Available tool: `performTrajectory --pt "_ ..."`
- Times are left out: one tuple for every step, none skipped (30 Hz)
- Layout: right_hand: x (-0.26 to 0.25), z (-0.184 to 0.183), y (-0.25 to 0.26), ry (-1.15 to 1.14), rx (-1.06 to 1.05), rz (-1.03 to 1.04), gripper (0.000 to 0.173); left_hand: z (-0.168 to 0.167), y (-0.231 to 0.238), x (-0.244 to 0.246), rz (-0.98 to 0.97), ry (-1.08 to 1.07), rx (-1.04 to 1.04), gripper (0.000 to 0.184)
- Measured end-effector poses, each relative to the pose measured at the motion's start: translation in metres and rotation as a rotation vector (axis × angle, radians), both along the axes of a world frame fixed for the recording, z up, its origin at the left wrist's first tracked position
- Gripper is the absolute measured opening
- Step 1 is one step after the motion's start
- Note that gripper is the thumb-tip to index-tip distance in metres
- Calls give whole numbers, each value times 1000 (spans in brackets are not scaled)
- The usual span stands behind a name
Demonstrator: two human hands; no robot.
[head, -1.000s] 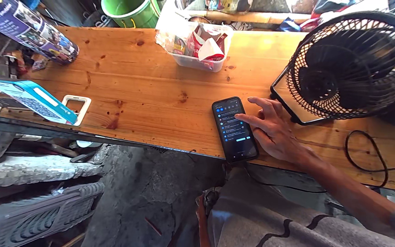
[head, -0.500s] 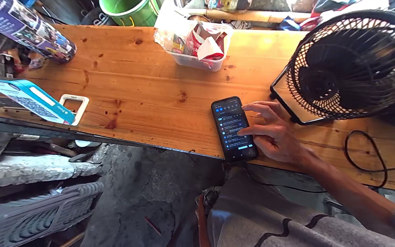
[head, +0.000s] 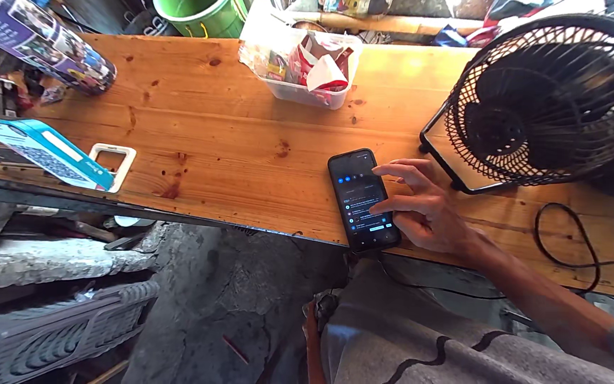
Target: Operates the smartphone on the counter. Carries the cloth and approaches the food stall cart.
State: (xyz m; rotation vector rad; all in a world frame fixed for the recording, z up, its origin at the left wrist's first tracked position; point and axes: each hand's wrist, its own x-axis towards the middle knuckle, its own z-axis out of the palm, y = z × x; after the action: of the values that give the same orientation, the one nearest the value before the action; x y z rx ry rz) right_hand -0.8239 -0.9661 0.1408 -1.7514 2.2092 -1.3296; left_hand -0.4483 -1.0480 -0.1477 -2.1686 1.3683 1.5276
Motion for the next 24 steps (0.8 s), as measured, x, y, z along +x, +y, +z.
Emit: performTrajectory --pt "0 0 0 0 1 0 29 -2 0 0 16 1 2 51" --pt "0 0 0 2 0 0 29 -4 0 1 31 2 8 52" --pt "0 0 0 5 -2 0 29 -5 0 1 38 0 13 53" --pt "-1 1 -1 6 -5 0 29 -4 0 1 30 -6 16 53" --pt "-1 1 -1 5 -5 0 29 -3 -1 1 11 -10 16 53" --pt "-1 1 -1 4 -3 -1 29 -2 -1 1 -2 -3 10 52" --pt "0 1 0 1 0 -2 29 -1 -1 0 -7 12 -2 51" --pt "0 1 0 -1 1 -4 29 1 -2 0 -7 33 -18 51" --pt "0 1 0 -4 0 -6 28 1 -2 0 -4 47 -27 50" --pt "0 0 0 -4 3 -9 28 2 -2 0 1 51 -27 50" --pt "0 0 -1 0 7 -20 29 3 -3 -1 2 48 -20 51" --pt "1 0 -1 6 13 -47 29 4 -3 -1 -10 41 -19 51" --pt "1 -1 -2 19 31 -93 31 3 -3 -1 -21 38 -24 50" --pt "2 -1 -3 33 72 -150 34 3 -3 0 -26 35 -28 50" --pt "1 -1 -3 55 136 -213 41 3 -3 1 -38 32 -29 50" --pt "1 0 -4 68 192 -267 48 4 -3 2 -56 24 -30 50" --pt "1 1 -4 67 229 -302 53 4 -3 2 -74 15 -29 51" --pt "0 1 -5 65 240 -321 55 5 -3 2 -79 14 -30 51" --pt "0 1 -5 61 232 -327 54 6 -4 1 -83 18 -34 51" --pt "0 1 -5 58 216 -327 53 7 -4 1 -90 22 -39 50" --pt "1 1 -5 57 207 -325 52 8 -4 1 -100 21 -41 50" --pt "1 1 -5 55 204 -323 52 8 -5 1 -112 20 -41 49" --pt "1 0 -5 54 198 -320 51 7 -5 0 -131 14 -39 49" --pt "0 0 -5 54 192 -320 51 6 -6 0 -147 9 -34 49"
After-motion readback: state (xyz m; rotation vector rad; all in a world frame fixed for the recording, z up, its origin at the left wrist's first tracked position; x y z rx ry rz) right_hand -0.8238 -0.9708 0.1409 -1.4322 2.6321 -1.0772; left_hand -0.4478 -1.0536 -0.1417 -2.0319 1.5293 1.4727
